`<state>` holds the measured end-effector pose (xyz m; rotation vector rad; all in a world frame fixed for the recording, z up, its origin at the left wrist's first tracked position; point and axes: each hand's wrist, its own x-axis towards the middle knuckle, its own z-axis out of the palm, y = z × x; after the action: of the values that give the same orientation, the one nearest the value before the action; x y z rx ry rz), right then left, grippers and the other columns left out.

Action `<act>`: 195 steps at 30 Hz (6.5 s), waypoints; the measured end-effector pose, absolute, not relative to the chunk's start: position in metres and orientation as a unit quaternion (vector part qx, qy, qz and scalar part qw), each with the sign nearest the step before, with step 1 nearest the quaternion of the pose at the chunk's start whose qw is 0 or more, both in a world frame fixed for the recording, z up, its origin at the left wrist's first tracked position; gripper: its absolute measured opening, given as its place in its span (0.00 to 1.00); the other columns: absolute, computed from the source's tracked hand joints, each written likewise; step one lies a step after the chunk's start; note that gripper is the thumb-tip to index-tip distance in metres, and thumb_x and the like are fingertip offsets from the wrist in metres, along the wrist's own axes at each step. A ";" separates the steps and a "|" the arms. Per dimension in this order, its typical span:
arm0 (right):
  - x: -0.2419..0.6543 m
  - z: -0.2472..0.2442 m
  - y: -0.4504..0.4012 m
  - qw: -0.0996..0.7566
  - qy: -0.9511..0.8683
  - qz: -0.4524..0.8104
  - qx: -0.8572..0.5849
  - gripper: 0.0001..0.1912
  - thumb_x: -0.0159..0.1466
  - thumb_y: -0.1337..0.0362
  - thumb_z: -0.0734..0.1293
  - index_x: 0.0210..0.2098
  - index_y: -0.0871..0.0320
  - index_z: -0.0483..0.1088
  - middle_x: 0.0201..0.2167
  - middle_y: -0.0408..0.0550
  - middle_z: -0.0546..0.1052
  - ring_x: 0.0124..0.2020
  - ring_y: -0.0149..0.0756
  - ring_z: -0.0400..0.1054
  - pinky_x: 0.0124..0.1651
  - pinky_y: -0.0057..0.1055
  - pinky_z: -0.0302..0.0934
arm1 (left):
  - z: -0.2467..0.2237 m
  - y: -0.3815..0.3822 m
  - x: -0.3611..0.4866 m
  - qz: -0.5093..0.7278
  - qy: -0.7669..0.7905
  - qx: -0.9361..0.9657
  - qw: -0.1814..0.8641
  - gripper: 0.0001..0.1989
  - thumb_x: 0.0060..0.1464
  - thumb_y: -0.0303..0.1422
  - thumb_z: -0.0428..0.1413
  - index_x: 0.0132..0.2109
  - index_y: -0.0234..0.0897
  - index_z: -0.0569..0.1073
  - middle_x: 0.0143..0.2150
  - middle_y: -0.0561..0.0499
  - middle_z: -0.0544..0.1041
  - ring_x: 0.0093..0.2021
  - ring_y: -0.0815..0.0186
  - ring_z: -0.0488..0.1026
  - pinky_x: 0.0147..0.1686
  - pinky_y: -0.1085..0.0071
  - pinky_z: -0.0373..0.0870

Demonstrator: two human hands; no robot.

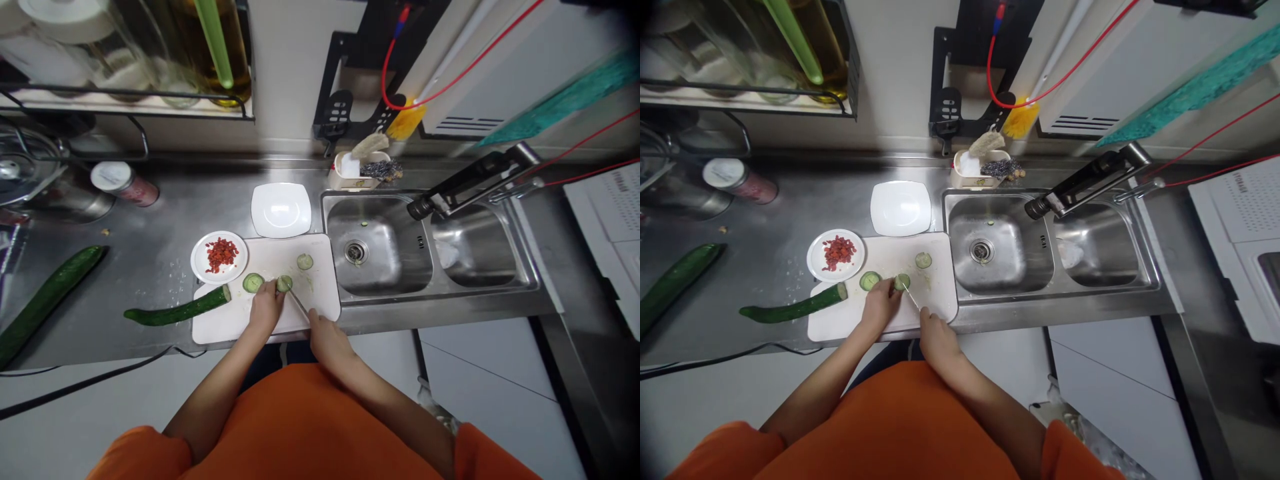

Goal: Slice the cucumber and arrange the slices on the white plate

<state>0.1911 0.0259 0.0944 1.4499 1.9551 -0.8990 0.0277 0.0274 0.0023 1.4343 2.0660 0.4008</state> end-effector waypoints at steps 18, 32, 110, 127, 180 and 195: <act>0.185 0.086 0.030 0.260 0.719 -0.378 0.522 0.24 0.60 0.80 0.53 0.56 0.66 0.58 0.42 0.60 0.75 0.47 0.44 0.70 0.44 0.32 0.60 | 0.005 0.031 0.028 0.131 0.777 0.541 0.294 0.13 0.54 0.29 0.53 0.47 0.33 0.72 0.41 0.42 0.76 0.43 0.59 0.71 0.44 0.66 0.66; 0.220 0.114 0.027 0.301 0.708 -0.378 0.515 0.22 0.55 0.81 0.56 0.47 0.62 0.63 0.38 0.56 0.77 0.41 0.44 0.72 0.36 0.29 0.56 | 0.015 0.037 0.029 0.131 0.773 0.548 0.291 0.17 0.53 0.28 0.54 0.51 0.32 0.70 0.45 0.41 0.72 0.43 0.60 0.71 0.45 0.66 0.66; 0.235 0.091 0.033 0.245 0.686 -0.361 0.582 0.14 0.65 0.75 0.53 0.48 0.63 0.61 0.36 0.59 0.77 0.39 0.41 0.73 0.34 0.29 0.57 | 0.023 0.132 0.045 0.018 0.770 0.517 0.373 0.06 0.44 0.31 0.55 0.32 0.38 0.74 0.35 0.47 0.77 0.36 0.62 0.71 0.32 0.70 0.62; 0.241 0.095 0.034 0.253 0.677 -0.367 0.586 0.15 0.65 0.75 0.53 0.49 0.63 0.62 0.35 0.59 0.76 0.39 0.42 0.73 0.35 0.30 0.57 | 0.026 0.117 0.051 0.171 0.762 0.465 0.416 0.08 0.53 0.32 0.51 0.40 0.39 0.71 0.31 0.54 0.76 0.32 0.68 0.71 0.36 0.73 0.64; 0.224 0.096 0.054 0.287 0.778 -0.289 0.479 0.19 0.63 0.78 0.52 0.49 0.56 0.60 0.39 0.52 0.74 0.41 0.40 0.71 0.36 0.28 0.59 | 0.010 0.054 0.033 0.069 0.779 0.546 0.299 0.05 0.53 0.27 0.51 0.36 0.34 0.72 0.37 0.44 0.75 0.39 0.61 0.71 0.39 0.68 0.62; 0.235 0.118 0.055 0.324 0.736 -0.324 0.499 0.21 0.59 0.80 0.53 0.48 0.57 0.63 0.39 0.54 0.75 0.43 0.42 0.71 0.35 0.29 0.56 | 0.012 0.056 0.036 0.085 0.775 0.543 0.311 0.11 0.52 0.25 0.50 0.43 0.36 0.71 0.39 0.45 0.74 0.40 0.61 0.70 0.41 0.68 0.63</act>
<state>0.2347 0.0553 0.1182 1.3084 1.9310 -0.8503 0.0361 0.0561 0.0120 1.4332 2.0464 0.2239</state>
